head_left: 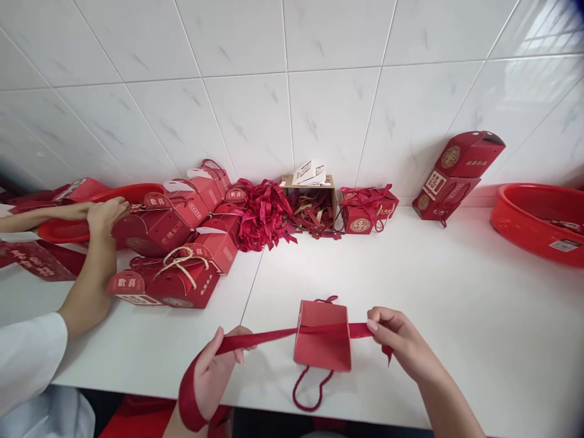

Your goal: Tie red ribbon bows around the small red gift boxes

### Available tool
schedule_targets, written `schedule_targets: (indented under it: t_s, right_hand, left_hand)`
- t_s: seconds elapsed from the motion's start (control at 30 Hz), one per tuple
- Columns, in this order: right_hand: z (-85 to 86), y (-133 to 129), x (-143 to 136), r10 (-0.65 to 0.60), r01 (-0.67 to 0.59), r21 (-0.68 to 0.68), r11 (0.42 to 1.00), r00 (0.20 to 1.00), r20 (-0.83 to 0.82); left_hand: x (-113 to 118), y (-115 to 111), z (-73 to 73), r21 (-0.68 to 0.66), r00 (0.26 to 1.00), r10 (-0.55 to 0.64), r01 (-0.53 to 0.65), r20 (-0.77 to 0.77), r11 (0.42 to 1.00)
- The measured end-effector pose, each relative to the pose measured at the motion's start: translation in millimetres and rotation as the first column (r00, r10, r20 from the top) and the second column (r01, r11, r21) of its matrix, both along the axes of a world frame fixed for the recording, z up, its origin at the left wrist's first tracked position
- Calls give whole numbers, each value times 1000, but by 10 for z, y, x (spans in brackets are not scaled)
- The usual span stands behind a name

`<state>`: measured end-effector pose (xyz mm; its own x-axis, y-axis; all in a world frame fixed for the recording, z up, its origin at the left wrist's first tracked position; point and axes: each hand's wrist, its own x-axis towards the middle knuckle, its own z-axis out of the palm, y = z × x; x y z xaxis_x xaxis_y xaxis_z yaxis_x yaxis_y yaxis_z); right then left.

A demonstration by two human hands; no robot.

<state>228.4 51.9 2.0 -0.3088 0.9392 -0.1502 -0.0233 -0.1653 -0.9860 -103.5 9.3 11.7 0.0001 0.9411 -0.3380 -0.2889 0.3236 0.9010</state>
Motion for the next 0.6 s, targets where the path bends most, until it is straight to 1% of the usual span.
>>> schedule_targets:
  t_s: [0.1, 0.17, 0.27, 0.37, 0.4, 0.47, 0.53, 0.6]
  right_hand:
    - [80, 60, 54, -25, 25, 20, 999, 999, 27]
    - [110, 102, 44, -39, 38, 25, 999, 997, 68]
    - [72, 155, -11, -42, 40, 18, 999, 989, 145]
    - [-30, 166, -72, 16, -10, -40, 999, 989, 146]
    - [-64, 159, -91, 36, -27, -64, 998, 991, 132]
    - [-119, 137, -129, 60, -50, -101, 994, 993, 101]
    - [-160, 116, -167, 65, -56, -110, 992, 995, 75]
    - [-196, 104, -192, 65, -59, -102, 993, 996, 59]
  left_hand:
    - [6, -55, 107, 53, 997, -2, 6, -76, 999]
    - [44, -36, 140, 55, 991, 19, -12, -132, 998]
    - [92, 57, 89, -13, 976, 35, -38, -217, 999]
    - [128, 123, -34, -89, 956, -26, 0, -293, 996]
    - [144, 125, -72, -108, 939, -47, 11, -340, 994]
    - [190, 106, -126, -117, 881, -61, 6, -469, 993]
    - [239, 80, -159, -73, 812, -32, -13, -583, 997]
    - [270, 73, -191, -7, 748, -7, 4, -663, 1000]
